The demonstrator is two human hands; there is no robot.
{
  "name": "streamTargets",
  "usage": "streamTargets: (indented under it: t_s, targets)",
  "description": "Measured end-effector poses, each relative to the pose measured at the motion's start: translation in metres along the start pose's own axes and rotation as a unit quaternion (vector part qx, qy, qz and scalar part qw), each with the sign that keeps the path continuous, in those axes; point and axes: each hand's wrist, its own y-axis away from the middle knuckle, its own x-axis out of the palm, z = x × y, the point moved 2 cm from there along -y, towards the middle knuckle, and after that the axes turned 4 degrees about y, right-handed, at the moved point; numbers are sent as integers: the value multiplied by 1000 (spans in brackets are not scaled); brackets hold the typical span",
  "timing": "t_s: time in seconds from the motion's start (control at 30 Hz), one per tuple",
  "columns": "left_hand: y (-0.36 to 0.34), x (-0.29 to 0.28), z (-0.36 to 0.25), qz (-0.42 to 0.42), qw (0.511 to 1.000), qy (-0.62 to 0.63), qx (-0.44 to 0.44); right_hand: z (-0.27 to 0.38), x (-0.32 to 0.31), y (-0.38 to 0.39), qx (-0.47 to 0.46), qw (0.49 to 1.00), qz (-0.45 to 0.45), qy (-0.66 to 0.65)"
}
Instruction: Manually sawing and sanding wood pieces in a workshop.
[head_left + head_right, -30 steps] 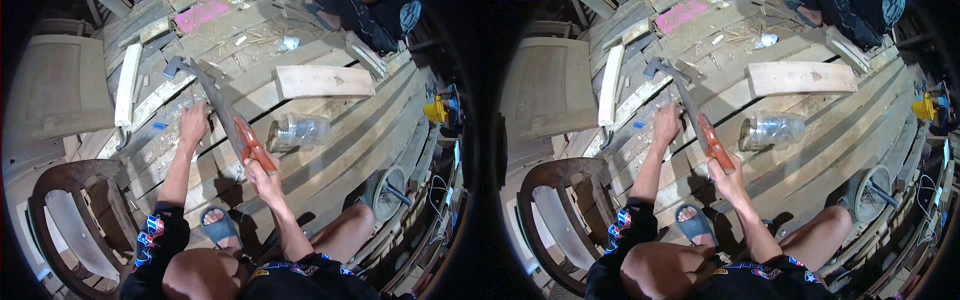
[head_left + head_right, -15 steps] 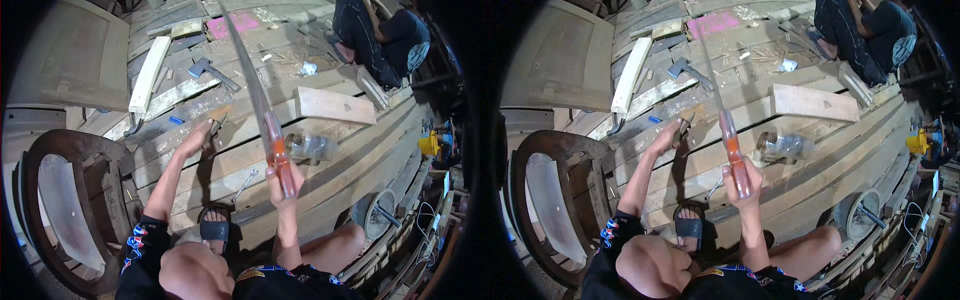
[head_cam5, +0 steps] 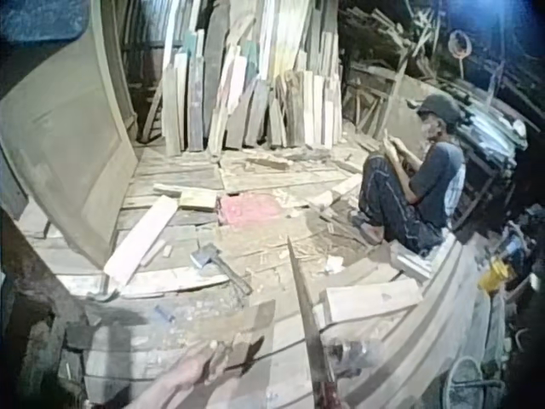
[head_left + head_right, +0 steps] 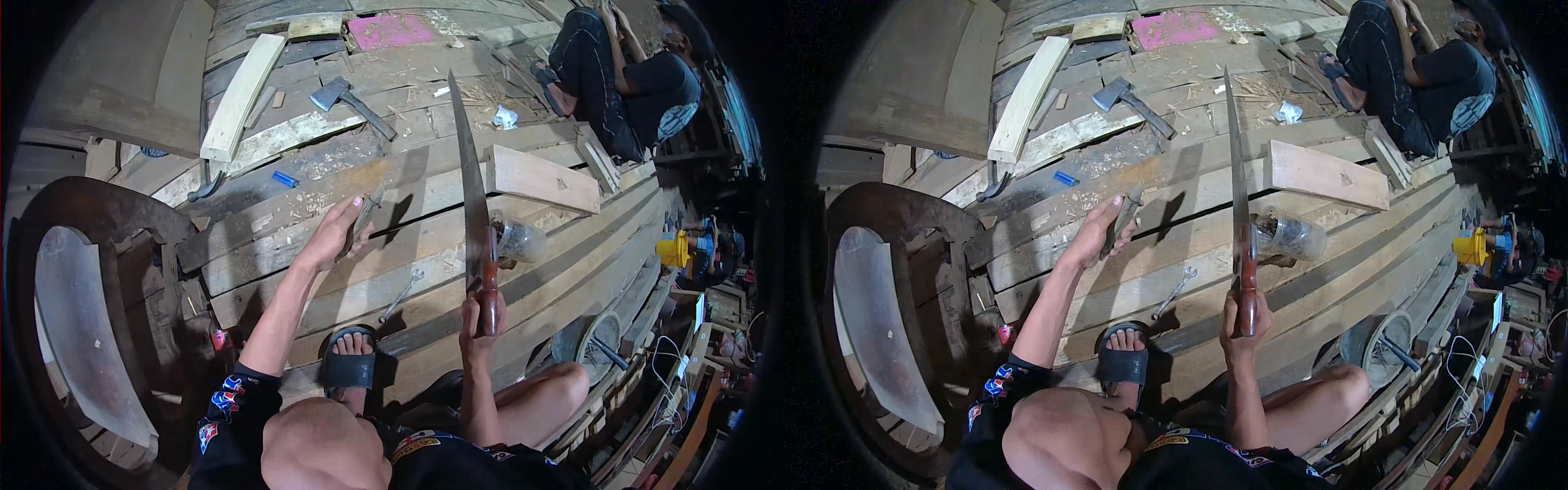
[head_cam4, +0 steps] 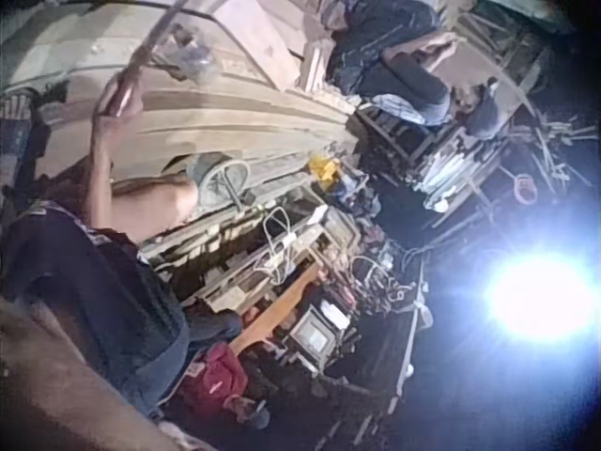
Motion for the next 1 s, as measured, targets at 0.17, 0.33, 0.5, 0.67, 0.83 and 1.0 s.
streamTargets:
  t_s: [0.17, 0.33, 0.5, 0.67, 0.83, 1.0]
  targets:
    - [4, 7, 7, 30, 998, 45, 13, -24, -7, 27, -10, 1000, -13, 17]
    - [9, 14, 5, 49, 994, -21, 93, -45, -4, 45, 12, 999, -33, -34]
    - [-6, 1, 10, -23, 958, -238, 161, -19, -7, 39, 5, 1000, -7, -30]
    - [-38, -31, 10, -112, 833, -478, 255, 12, 22, 18, 14, 999, 31, -32]
    - [-75, -61, 11, -133, 770, -561, 274, 19, 66, 6, -52, 992, 66, -95]
    - [-80, -81, 13, -140, 747, -597, 256, 27, 93, 3, -100, 987, 95, -84]
